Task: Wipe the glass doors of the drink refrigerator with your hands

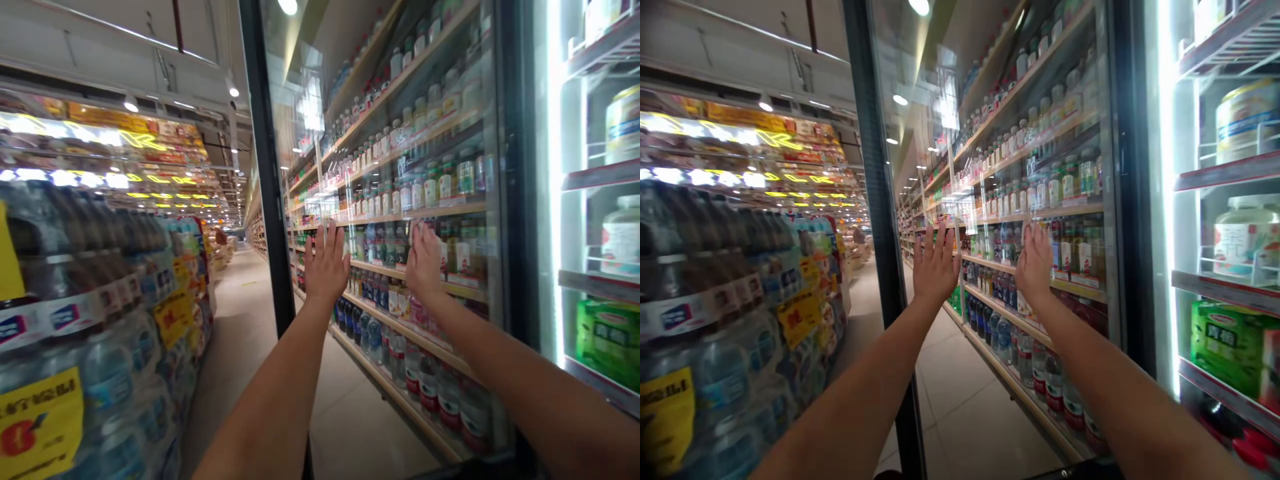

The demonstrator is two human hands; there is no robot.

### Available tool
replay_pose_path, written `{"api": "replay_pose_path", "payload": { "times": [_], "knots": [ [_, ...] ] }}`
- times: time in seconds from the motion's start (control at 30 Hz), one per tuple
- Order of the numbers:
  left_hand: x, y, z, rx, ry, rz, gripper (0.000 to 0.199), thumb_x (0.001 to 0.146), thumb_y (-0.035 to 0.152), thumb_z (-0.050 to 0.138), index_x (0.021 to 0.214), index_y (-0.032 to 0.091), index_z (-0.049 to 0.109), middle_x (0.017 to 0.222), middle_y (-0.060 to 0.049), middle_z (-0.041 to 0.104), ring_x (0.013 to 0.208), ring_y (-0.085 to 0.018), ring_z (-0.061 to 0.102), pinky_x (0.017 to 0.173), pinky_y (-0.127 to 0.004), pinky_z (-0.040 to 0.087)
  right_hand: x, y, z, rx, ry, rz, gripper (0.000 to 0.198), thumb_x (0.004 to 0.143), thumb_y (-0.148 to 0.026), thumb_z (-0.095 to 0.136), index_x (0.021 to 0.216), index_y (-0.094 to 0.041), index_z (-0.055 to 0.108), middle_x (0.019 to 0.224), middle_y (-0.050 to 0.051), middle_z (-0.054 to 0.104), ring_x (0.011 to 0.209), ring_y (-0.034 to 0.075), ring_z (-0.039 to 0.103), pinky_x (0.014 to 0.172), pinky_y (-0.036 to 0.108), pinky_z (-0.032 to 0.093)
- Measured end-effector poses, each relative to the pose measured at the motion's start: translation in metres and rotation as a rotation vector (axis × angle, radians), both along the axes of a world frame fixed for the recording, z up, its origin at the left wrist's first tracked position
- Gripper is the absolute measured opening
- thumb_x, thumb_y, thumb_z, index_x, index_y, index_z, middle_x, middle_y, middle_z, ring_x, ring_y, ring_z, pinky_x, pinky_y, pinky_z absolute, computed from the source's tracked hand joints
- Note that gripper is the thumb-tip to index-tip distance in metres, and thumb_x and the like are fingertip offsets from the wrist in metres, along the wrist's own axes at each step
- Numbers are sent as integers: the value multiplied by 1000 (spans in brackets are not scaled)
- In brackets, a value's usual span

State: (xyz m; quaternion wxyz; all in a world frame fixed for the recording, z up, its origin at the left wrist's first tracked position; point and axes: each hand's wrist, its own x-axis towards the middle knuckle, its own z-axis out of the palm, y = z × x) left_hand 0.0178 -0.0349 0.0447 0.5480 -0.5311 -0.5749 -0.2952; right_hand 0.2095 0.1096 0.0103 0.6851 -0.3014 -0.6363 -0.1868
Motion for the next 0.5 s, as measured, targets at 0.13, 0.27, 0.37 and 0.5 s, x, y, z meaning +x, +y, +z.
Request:
{"api": "replay_pose_path", "payload": {
  "times": [0.13,0.27,0.37,0.5],
  "knots": [
    [1,-1,0,-14,-3,14,61,103,35,40,159,17,26,166,-6,18,156,-27,8,128,-52,7,-16,-18,30,21,-73,37,62,99,-25,29,160,-19,24,165,11,29,153,30,21,121,56,28],
    [0,1,0,2,0,0,60,103,37,37,159,17,27,166,-6,20,156,-27,8,128,-52,9,-36,-47,44,155,-444,110,60,99,-21,32,159,-22,28,164,5,32,153,25,23,122,49,28],
    [0,2,0,9,-1,-19,60,103,36,38,159,17,27,166,-7,18,156,-27,5,128,-54,8,-43,-50,51,153,-449,157,58,99,-18,31,157,-24,35,163,3,35,152,23,26,121,48,29],
    [0,2,1,-1,-9,-40,61,102,33,40,159,17,26,166,-7,18,156,-26,4,128,-53,6,-46,-43,46,21,-92,101,59,99,-16,27,157,-18,33,163,9,33,154,25,21,121,52,27]
  ]
}}
